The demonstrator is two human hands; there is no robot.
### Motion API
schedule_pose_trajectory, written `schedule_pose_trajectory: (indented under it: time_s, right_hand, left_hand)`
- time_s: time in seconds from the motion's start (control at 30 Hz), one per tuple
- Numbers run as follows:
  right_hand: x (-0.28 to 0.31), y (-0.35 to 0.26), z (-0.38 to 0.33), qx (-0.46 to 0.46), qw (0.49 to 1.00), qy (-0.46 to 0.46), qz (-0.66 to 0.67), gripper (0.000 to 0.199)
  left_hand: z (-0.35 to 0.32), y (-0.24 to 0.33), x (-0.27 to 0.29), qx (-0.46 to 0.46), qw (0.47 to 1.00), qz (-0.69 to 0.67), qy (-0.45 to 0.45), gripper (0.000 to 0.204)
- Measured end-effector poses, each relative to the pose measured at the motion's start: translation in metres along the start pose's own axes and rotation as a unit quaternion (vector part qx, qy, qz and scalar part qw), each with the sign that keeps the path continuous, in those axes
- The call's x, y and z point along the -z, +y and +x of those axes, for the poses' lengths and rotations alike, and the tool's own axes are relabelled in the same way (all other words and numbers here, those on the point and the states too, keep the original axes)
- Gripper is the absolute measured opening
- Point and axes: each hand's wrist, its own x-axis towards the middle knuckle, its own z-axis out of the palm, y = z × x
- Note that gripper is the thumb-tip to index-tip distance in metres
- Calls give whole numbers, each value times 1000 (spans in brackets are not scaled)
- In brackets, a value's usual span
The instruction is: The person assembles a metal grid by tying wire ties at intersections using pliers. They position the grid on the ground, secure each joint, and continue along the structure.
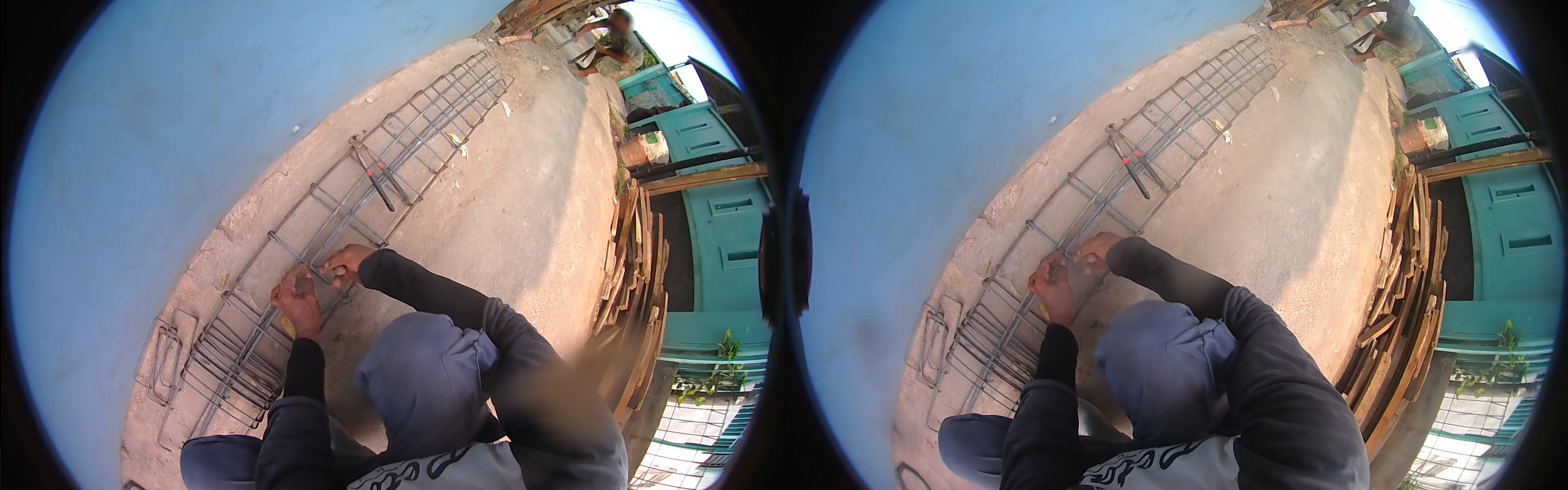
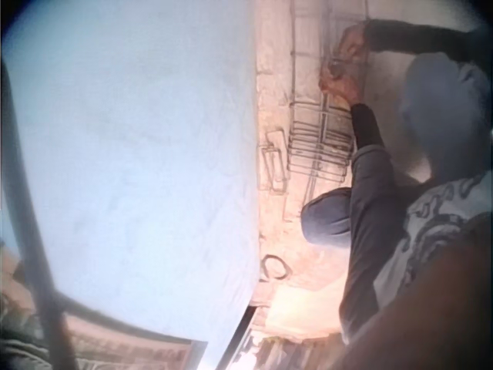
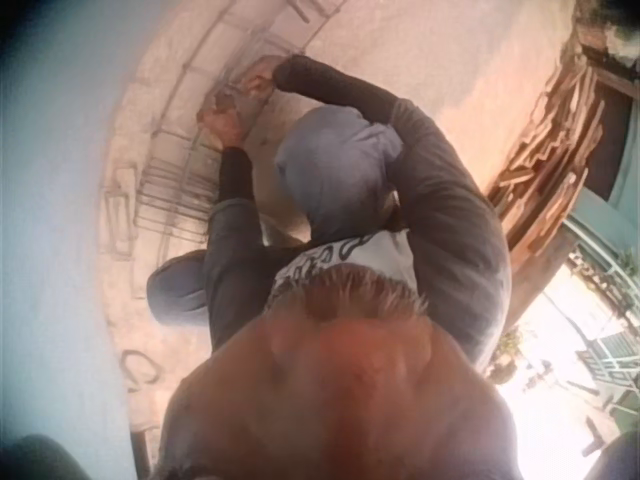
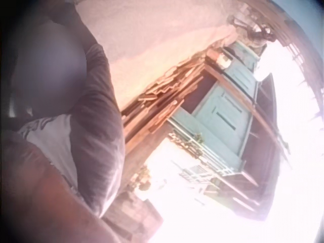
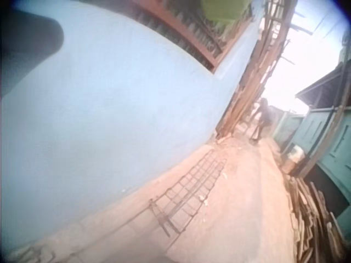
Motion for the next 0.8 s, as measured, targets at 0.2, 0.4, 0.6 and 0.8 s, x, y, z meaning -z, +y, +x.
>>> schedule_pose_trajectory:
  time_s: [0.2, 0.4, 0.6, 0.8]
  right_hand:
    - [-12, 1, -17, -136, 968, -10, 212, 32]
    - [-32, -11, -32, 133, 867, -25, -480, 24]
    - [-72, -66, 0, 2, 760, -13, -650, 25]
    - [-71, -97, 15, -39, 669, -117, -733, 15]
  left_hand:
    - [13, 2, 17, 36, 998, -38, -41, 12]
    - [17, 8, 12, 9, 1000, -6, -29, 9]
    - [28, 6, 11, -103, 991, 82, -10, 15]
    - [1, 1, 15, -24, 997, 68, -15, 22]
